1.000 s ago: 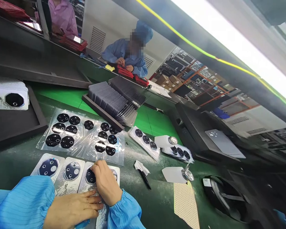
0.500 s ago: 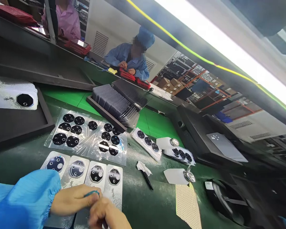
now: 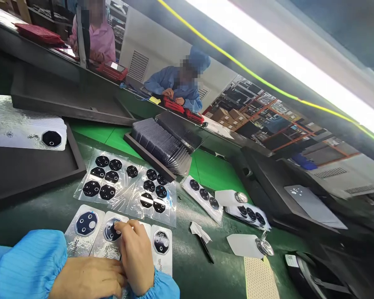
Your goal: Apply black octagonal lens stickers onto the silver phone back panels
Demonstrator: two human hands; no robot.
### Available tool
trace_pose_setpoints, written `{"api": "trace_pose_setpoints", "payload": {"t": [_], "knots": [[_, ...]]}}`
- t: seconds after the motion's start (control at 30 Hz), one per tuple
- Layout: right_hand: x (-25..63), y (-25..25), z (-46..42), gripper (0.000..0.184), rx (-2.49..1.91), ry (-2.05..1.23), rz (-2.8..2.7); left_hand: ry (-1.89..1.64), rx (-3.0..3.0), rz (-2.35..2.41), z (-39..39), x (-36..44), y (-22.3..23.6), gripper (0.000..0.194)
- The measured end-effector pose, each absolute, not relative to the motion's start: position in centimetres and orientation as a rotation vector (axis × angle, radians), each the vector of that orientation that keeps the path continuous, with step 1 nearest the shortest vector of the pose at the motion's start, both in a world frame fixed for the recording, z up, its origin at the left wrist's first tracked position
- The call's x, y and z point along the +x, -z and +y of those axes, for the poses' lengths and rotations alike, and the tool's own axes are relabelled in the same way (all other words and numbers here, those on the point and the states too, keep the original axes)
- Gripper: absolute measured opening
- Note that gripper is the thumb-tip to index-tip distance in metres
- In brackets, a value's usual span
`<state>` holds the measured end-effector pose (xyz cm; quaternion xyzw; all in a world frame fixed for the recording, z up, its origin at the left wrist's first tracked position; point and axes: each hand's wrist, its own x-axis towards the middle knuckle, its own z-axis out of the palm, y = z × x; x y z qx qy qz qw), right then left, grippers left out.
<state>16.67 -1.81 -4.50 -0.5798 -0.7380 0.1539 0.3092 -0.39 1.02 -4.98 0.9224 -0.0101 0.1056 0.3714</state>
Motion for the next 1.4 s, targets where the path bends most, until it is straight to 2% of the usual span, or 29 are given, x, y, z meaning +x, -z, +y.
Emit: {"api": "trace_pose_setpoints", "payload": {"t": [0.23, 0.4, 0.57, 0.77, 1.1, 1.27, 1.4], "knots": [[15.8, 5.4, -1.9, 0.048, -1.550, -0.164, -2.093, -0.151, 2.363, -0.026, 1.5, -0.1, 5.3, 0.032], [16.3, 4.7, -2.1, 0.037, -1.642, -0.074, -2.118, -0.225, 2.292, 0.009, 1.1, -0.2, 5.3, 0.033], [16.6, 4.6, -0.9, 0.019, -1.685, -0.331, -1.959, -0.252, 2.181, -0.032, 1.1, -0.1, 5.5, 0.037], [16.0, 5.5, 1.4, 0.015, -1.625, -0.620, -1.819, -0.259, 2.141, -0.047, 1.2, 0.0, 5.5, 0.036], [16.6, 5.4, 2.4, 0.016, -1.481, -0.532, -2.056, -0.162, 2.191, -0.067, 1.3, -0.6, 6.2, 0.040], [16.6, 6.0, 1.5, 0.020, -1.429, -0.497, -2.111, -0.182, 2.191, -0.071, 1.4, -0.4, 5.9, 0.036], [16.9, 6.1, 0.4, 0.017, -1.421, -0.504, -2.053, -0.194, 2.194, -0.075, 1.6, -0.3, 5.5, 0.035]]}}
